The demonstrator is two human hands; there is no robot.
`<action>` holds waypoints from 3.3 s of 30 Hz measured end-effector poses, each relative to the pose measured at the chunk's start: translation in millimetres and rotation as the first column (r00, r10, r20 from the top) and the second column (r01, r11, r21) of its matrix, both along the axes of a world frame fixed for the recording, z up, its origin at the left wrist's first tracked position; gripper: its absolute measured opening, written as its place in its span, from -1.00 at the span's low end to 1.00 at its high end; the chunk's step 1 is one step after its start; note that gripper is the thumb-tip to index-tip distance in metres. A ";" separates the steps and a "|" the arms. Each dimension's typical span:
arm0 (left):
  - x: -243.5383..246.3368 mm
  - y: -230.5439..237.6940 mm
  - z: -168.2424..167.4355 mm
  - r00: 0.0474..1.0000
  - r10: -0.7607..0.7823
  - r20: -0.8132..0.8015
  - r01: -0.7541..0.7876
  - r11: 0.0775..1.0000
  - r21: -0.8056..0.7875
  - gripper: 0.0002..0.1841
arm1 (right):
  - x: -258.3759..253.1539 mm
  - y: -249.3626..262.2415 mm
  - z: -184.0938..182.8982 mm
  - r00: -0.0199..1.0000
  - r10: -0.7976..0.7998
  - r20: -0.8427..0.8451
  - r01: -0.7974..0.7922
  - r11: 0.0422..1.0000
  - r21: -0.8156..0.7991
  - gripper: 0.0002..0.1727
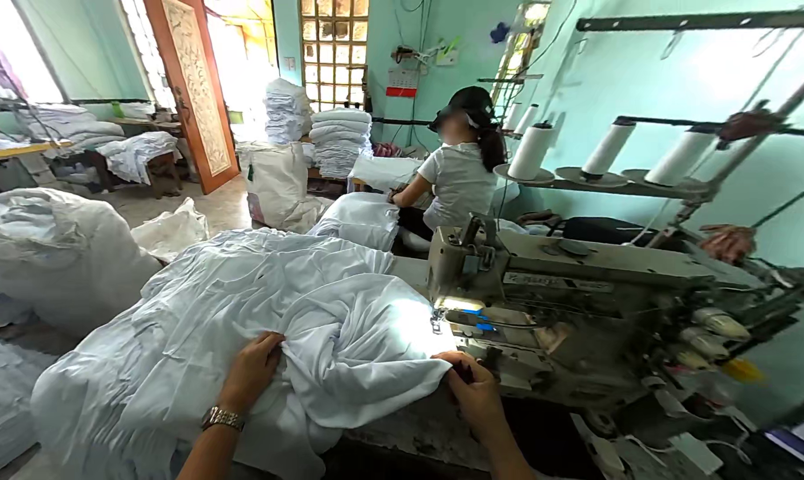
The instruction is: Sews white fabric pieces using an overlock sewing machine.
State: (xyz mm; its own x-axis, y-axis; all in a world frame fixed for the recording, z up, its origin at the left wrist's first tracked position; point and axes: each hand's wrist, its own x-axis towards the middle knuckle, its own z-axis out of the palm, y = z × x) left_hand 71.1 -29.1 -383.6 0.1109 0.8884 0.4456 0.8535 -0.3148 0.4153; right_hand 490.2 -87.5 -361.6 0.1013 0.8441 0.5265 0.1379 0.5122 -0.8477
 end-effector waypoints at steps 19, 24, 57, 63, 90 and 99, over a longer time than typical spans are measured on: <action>-3.3 0.7 -5.8 1.000 -0.014 0.003 0.014 0.999 0.048 -0.75 | -2.3 -1.7 -3.4 0.999 -0.003 -0.036 0.002 1.000 -0.008 -0.86; -5.5 0.6 -6.5 0.999 -0.039 0.029 0.037 0.997 0.066 -0.72 | -3.3 -2.4 -3.7 1.000 0.002 -0.022 -0.002 1.000 0.008 -0.85; -40.0 -47.6 277.2 0.810 -0.214 0.546 -0.204 0.770 0.604 -0.69 | 4.6 -5.4 32.8 0.980 0.071 0.184 -0.032 0.978 -0.205 -0.74; -16.7 -31.2 287.3 0.601 -0.391 0.698 -0.165 0.793 0.586 -0.84 | -0.3 -10.7 40.0 0.985 0.073 0.156 -0.032 0.968 -0.248 -0.80; 63.4 -88.0 262.5 0.911 -0.411 0.041 0.288 0.704 0.648 -0.78 | 3.3 -25.4 17.5 0.979 0.137 0.151 -0.122 0.987 -0.109 -0.79; 100.3 -104.5 251.1 0.926 -0.345 -0.153 0.371 0.754 0.543 -0.74 | 3.4 -33.0 10.1 0.974 0.194 0.118 -0.177 0.974 -0.141 -0.83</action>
